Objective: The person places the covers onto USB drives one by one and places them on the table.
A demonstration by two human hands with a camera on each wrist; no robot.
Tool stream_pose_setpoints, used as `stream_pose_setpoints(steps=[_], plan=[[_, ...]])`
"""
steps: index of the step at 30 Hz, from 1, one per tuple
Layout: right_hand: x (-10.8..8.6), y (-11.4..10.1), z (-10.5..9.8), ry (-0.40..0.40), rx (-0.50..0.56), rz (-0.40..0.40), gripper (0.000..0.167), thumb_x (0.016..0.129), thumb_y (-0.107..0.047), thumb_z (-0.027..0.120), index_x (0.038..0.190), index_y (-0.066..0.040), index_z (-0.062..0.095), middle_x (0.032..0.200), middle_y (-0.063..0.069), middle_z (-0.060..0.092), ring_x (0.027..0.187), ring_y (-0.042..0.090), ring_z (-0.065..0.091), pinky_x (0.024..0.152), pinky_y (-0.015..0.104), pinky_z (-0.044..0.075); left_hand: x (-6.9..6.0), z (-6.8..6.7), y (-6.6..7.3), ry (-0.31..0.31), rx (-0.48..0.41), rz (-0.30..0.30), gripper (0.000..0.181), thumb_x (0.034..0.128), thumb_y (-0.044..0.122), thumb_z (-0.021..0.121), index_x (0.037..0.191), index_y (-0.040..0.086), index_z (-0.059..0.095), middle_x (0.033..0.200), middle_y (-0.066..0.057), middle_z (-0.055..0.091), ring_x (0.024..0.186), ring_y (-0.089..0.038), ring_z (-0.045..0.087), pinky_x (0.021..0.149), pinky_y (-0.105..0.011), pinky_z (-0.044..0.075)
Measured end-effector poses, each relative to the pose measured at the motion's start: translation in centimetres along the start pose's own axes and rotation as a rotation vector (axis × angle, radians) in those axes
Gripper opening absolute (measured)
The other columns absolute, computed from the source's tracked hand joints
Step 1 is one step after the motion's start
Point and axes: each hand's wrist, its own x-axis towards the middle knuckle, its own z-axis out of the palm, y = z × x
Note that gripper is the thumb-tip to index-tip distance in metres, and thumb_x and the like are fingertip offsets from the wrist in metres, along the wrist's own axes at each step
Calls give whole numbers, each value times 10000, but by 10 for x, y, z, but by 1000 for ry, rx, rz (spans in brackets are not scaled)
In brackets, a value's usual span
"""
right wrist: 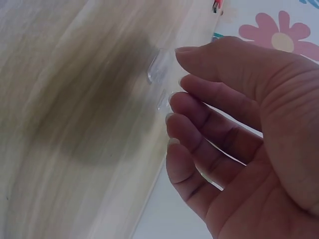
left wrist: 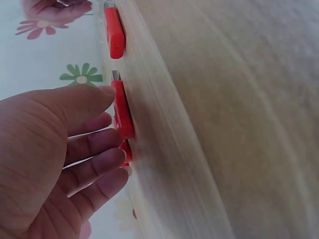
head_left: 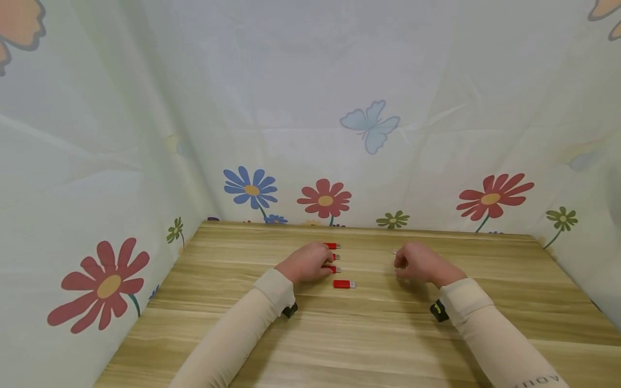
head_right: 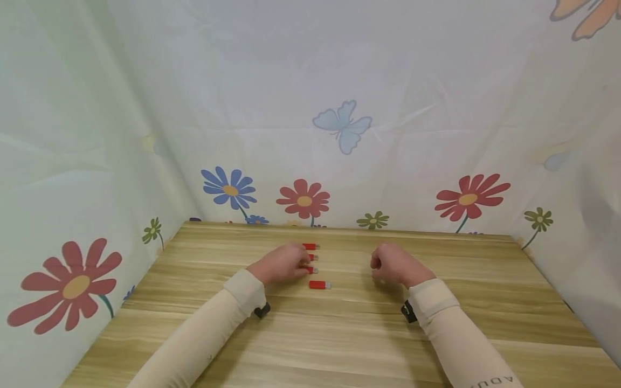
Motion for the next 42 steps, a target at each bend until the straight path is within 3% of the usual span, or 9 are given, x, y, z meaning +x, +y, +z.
stream_pose_setpoints(steps=[9, 24, 36, 42], plan=[[-3, 3, 1, -28, 9, -4, 60, 788, -39, 766, 786, -91, 735, 757, -31, 655, 660, 86, 532, 632, 271, 476, 5, 4, 1, -51, 0, -27, 262, 943, 270, 745, 735, 171, 621, 693, 30, 519, 686, -129, 469, 680, -241, 400], [-4, 7, 7, -22, 5, -18, 116, 773, -34, 742, 725, -134, 711, 693, -66, 623, 619, 74, 504, 598, 260, 446, 6, 6, 5, -80, -21, -47, 157, 942, 277, 753, 841, 168, 700, 764, 50, 585, 716, -130, 520, 690, -228, 447], [-1, 8, 13, 64, -94, -173, 133, 657, -44, 728, 643, -134, 630, 618, -113, 518, 574, 31, 436, 563, 244, 400, 5, 3, 3, -110, -21, -74, 289, 933, 265, 750, 695, 183, 609, 634, 34, 511, 600, -130, 474, 590, -218, 386], [0, 8, 14, 61, -134, -159, 147, 652, -43, 718, 627, -143, 614, 603, -114, 514, 563, 32, 431, 561, 224, 387, 4, 4, 2, -97, -16, -61, 277, 910, 255, 755, 693, 177, 602, 636, 40, 505, 605, -132, 468, 591, -230, 381]])
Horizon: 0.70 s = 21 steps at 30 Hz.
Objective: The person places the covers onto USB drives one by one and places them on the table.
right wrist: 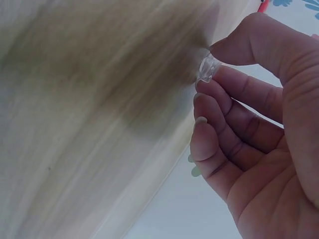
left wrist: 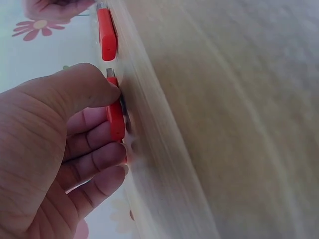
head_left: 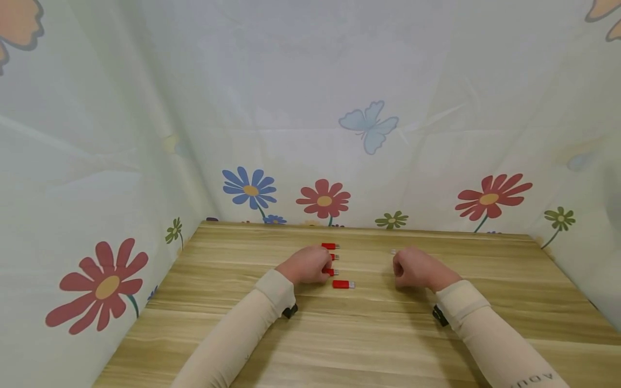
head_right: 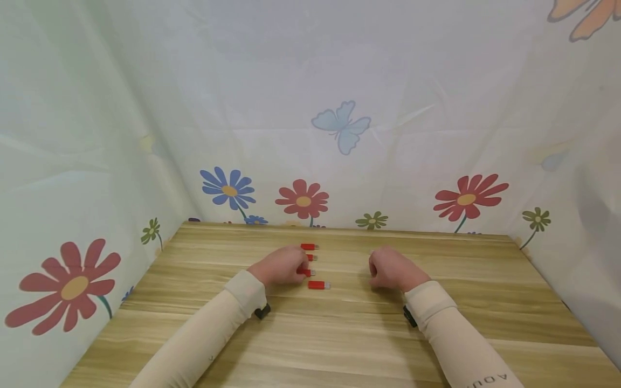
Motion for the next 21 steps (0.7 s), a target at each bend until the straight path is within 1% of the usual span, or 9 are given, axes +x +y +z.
stream_pose_setpoints(steps=[4, 8, 15, 21], plan=[[0, -1, -2, -1, -38, -11, 152, 654, -53, 716, 616, -151, 607, 592, -112, 511, 552, 31, 427, 550, 223, 381, 0, 1, 0, 4, 7, 2, 284, 909, 266, 754, 691, 176, 596, 627, 42, 495, 600, -131, 460, 589, -232, 369], [0, -3, -4, -6, -59, -7, 156, 657, -62, 720, 614, -162, 607, 585, -112, 519, 542, 33, 439, 543, 227, 389, -1, 0, 1, 2, -11, 1, 279, 909, 272, 759, 695, 178, 606, 619, 40, 498, 590, -131, 462, 580, -229, 372], [0, -4, -5, -16, -83, 0, 143, 660, -74, 721, 618, -162, 616, 584, -113, 535, 540, 35, 454, 540, 230, 400, -3, -3, 2, -12, -31, 15, 278, 912, 279, 762, 700, 187, 607, 620, 47, 498, 581, -117, 469, 563, -213, 371], [-1, -4, -3, -19, -77, 10, 151, 670, -71, 714, 613, -163, 608, 580, -113, 520, 538, 40, 442, 537, 227, 385, -4, -3, 2, -12, -29, 28, 293, 913, 274, 760, 689, 184, 595, 615, 42, 478, 576, -117, 460, 560, -213, 365]])
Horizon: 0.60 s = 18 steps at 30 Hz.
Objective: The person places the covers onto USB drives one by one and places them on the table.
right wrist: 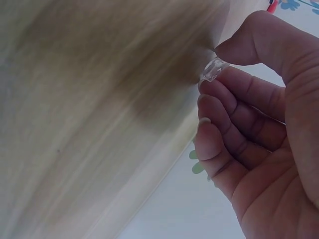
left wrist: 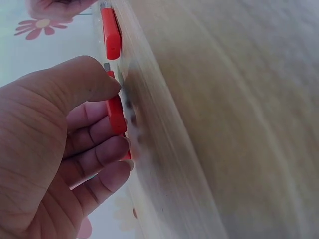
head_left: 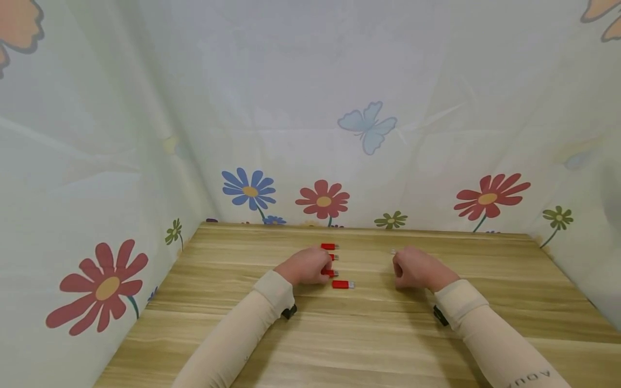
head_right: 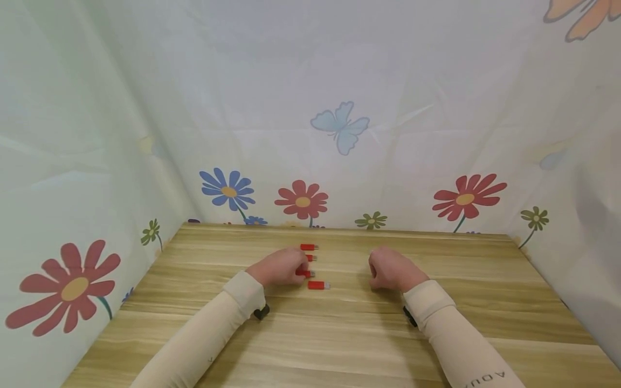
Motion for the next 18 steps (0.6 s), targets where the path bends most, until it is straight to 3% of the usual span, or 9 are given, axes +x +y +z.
stream_pose_setpoints(steps=[11, 18], plan=[[-2, 1, -2, -8, 50, 55, 157, 697, -59, 712, 655, -154, 595, 620, -82, 517, 557, 67, 437, 551, 242, 380, -5, -8, -1, 56, -15, -78, 198, 906, 261, 750, 770, 198, 621, 667, 39, 566, 607, -132, 516, 576, -230, 428], [-4, -4, -14, 8, 66, 61, 124, 734, -33, 698, 704, -120, 615, 653, -50, 519, 584, 81, 448, 561, 247, 389, -9, -20, 5, 48, 6, -46, 154, 925, 252, 757, 859, 171, 644, 765, 43, 589, 693, -130, 545, 646, -211, 473]])
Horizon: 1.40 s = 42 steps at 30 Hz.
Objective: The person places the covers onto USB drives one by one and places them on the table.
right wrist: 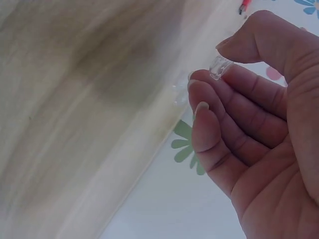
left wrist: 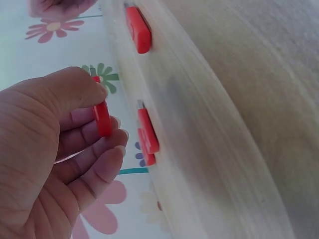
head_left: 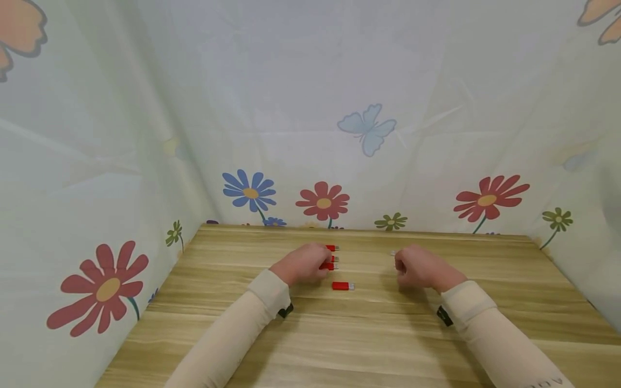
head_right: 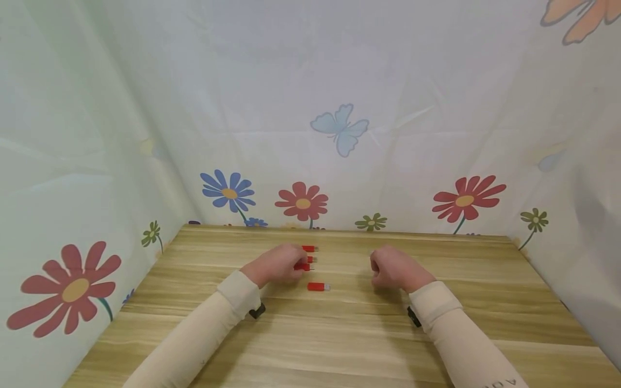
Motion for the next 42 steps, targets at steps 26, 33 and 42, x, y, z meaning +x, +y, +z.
stream_pose_setpoints(steps=[26, 33, 42], plan=[[-11, -22, -23, 43, 156, -113, 68, 847, -78, 790, 907, -55, 767, 853, 2, 740, 752, 13, 655, 669, 232, 565, -19, -16, 13, 47, -8, 144, 204, 915, 269, 780, 1082, 153, 756, 978, 39, 697, 803, -88, 574, 749, -166, 520], [-16, -29, -25, 47, 182, -111, 90, 856, -104, 797, 942, -81, 784, 868, -54, 737, 749, -8, 626, 672, 212, 558, -24, -20, 18, 50, -24, 188, 231, 921, 274, 772, 1115, 149, 764, 1064, 26, 741, 852, -73, 614, 817, -173, 548], [-19, -39, -28, 63, 209, -120, 81, 870, -128, 797, 949, -108, 791, 873, -89, 723, 754, 14, 622, 681, 246, 574, -28, -25, 24, 63, -52, 227, 216, 922, 257, 765, 1108, 146, 768, 1056, 31, 736, 846, -65, 602, 822, -167, 539]])
